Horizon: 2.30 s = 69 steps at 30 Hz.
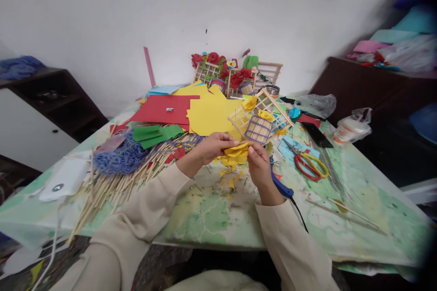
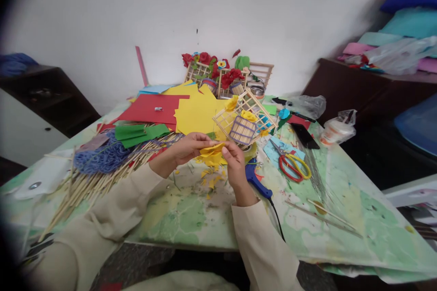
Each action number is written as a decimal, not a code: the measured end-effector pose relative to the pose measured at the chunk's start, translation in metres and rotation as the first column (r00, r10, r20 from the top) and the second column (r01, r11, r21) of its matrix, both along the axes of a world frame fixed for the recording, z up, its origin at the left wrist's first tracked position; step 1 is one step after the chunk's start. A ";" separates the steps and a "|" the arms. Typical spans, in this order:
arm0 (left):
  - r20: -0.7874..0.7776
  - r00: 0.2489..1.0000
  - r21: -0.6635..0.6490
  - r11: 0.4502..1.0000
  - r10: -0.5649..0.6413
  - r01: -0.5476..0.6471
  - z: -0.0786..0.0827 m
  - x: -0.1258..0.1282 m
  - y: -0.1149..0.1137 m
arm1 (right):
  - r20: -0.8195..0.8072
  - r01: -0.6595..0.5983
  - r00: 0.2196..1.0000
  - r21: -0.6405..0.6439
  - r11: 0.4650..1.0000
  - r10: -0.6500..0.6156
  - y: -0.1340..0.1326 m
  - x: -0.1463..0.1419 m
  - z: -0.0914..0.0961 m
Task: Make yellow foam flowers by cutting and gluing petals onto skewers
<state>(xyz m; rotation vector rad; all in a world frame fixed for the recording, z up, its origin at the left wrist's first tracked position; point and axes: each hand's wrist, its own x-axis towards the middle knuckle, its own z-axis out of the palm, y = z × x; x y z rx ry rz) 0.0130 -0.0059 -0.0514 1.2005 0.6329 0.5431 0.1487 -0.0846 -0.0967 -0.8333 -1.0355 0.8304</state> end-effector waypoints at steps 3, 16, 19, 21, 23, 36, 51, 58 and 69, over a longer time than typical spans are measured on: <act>0.024 1.000 -0.023 1.000 0.012 -0.012 -0.001 0.002 -0.002 | -0.037 -0.008 0.999 -0.007 1.000 0.008 -0.001 0.000 0.000; 0.002 0.999 -0.040 0.998 0.053 -0.053 0.005 0.002 -0.006 | -0.109 -0.085 0.991 -0.021 0.996 0.082 -0.002 -0.003 0.004; -0.007 0.998 -0.044 0.997 0.057 -0.057 0.004 0.002 -0.008 | -0.136 -0.083 0.988 -0.068 0.994 0.073 -0.004 -0.002 0.008; -0.025 0.998 -0.028 0.998 0.050 -0.051 0.003 0.003 -0.009 | -0.144 -0.088 0.987 -0.120 0.989 0.070 -0.005 -0.001 0.010; -0.049 0.999 0.018 1.000 0.016 -0.015 0.001 0.003 -0.009 | -0.135 -0.102 0.987 -0.145 0.984 0.082 -0.005 0.002 0.009; -0.320 0.938 0.624 0.716 -0.131 0.312 0.004 -0.003 -0.009 | 0.028 0.167 0.986 -0.123 0.978 -0.165 0.000 0.002 -0.002; -0.409 0.907 0.893 0.163 -0.097 0.420 0.010 -0.010 0.005 | 0.019 0.130 0.991 -0.066 0.989 -0.129 0.000 0.005 -0.002; -0.438 0.896 0.894 0.133 0.068 0.427 0.013 -0.011 0.004 | 0.059 0.140 0.989 -0.048 0.989 -0.137 0.001 0.005 -0.003; -0.304 0.952 0.702 0.668 -0.035 0.248 -0.002 -0.002 0.006 | -0.035 0.063 0.997 -0.059 0.996 -0.065 0.000 0.005 -0.008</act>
